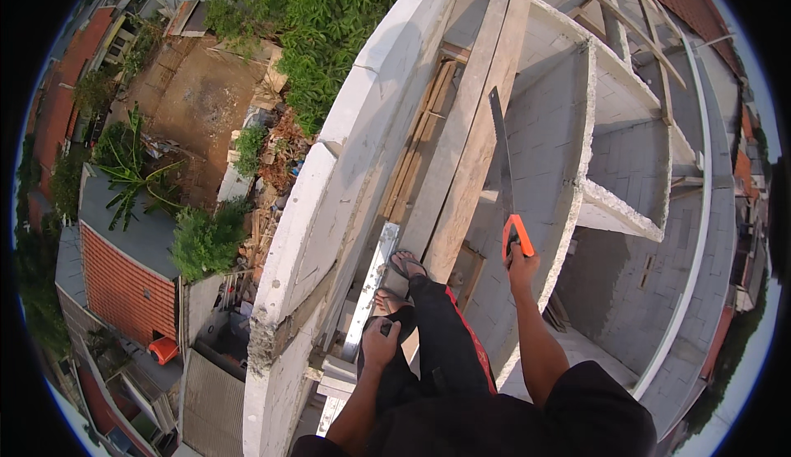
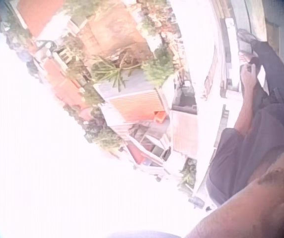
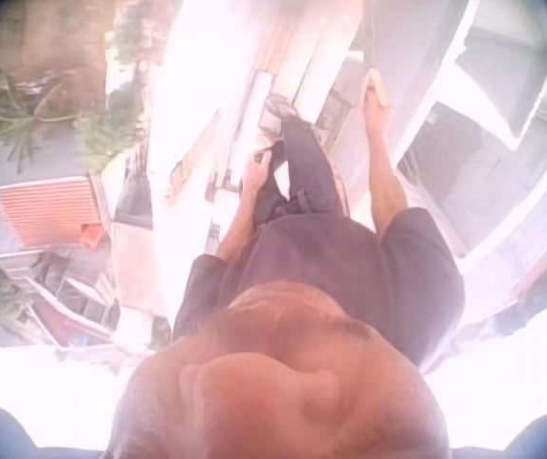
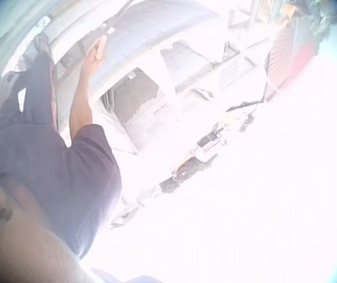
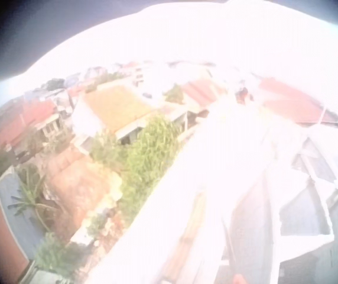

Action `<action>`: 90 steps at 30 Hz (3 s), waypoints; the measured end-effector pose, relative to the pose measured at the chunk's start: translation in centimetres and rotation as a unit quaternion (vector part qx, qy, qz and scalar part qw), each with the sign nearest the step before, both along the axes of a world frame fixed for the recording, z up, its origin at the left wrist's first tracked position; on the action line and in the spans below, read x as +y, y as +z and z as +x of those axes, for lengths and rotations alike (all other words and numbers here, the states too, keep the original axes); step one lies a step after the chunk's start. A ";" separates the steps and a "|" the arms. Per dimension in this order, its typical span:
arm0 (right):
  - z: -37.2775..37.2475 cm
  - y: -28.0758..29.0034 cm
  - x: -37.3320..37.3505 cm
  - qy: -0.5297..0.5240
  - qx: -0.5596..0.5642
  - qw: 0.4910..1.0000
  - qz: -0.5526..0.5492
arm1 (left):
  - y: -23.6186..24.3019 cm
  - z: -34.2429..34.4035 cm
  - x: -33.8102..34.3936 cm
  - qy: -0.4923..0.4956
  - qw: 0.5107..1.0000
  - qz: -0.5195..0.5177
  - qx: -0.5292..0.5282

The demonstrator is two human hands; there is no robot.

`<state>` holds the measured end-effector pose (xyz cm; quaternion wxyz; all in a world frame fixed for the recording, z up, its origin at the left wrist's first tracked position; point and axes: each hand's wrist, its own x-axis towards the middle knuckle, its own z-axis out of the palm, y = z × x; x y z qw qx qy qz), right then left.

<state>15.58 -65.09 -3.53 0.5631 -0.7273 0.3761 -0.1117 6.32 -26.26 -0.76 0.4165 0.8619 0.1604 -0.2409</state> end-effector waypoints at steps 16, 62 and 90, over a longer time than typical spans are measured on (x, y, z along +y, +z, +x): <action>33.1 11.1 0.2 0.318 -0.149 0.935 -0.049 | 7.7 45.2 -6.1 -0.002 0.980 0.192 -0.058; 57.3 1.1 -0.3 0.498 -0.084 0.860 0.066 | 0.8 58.2 -10.6 -0.030 0.936 0.297 0.186; 28.7 26.0 -16.3 0.229 0.105 0.967 -0.039 | -0.1 56.9 -9.0 -0.021 0.957 0.218 0.192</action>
